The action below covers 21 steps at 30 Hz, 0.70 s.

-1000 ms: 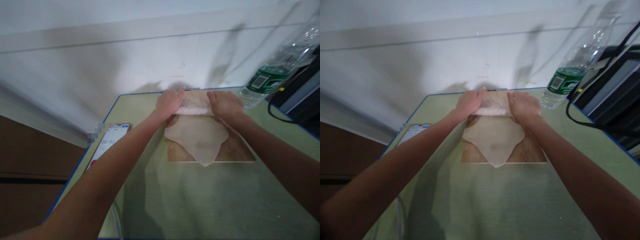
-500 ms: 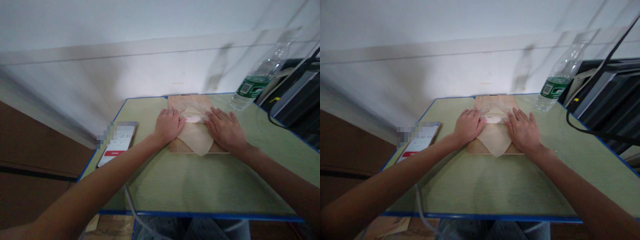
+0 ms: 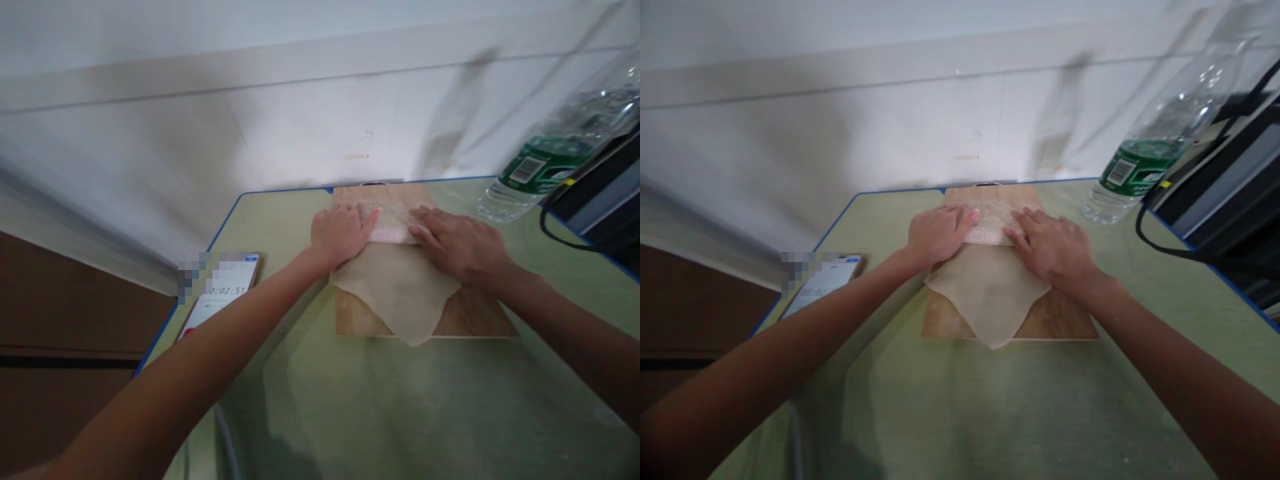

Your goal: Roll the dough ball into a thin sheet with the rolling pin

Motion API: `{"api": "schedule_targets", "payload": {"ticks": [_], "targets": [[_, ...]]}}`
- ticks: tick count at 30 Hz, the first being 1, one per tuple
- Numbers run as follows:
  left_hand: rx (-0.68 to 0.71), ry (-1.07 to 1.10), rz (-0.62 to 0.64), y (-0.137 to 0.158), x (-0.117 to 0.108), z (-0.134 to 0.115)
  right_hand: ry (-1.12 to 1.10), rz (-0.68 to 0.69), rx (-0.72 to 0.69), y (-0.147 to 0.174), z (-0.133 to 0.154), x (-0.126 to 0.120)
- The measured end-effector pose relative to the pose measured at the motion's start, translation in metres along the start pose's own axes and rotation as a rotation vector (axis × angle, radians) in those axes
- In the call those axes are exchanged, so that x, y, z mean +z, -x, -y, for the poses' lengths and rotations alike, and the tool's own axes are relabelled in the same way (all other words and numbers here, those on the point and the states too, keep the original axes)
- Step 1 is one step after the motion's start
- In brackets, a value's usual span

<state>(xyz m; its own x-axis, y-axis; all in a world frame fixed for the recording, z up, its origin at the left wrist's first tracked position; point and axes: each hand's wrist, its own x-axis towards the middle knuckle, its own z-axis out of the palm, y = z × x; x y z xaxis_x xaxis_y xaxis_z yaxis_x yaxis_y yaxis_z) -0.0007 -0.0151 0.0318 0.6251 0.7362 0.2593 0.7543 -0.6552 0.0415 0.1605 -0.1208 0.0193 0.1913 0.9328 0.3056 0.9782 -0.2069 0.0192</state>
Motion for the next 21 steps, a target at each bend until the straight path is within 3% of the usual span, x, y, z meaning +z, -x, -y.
{"api": "schedule_targets", "payload": {"ticks": [6, 15, 21], "targets": [[-0.06, 0.087, 0.166, -0.028, 0.0, 0.005, -0.049, 0.149, -0.007, -0.027, -0.009, 0.007], [-0.066, 0.118, 0.11, -0.054, 0.013, 0.011, -0.04, 0.21, -0.048, -0.056, -0.023, 0.016], [-0.151, 0.131, 0.072, -0.079, 0.024, 0.014, -0.074, 0.192, 0.044, -0.079, -0.026, 0.019]]}}
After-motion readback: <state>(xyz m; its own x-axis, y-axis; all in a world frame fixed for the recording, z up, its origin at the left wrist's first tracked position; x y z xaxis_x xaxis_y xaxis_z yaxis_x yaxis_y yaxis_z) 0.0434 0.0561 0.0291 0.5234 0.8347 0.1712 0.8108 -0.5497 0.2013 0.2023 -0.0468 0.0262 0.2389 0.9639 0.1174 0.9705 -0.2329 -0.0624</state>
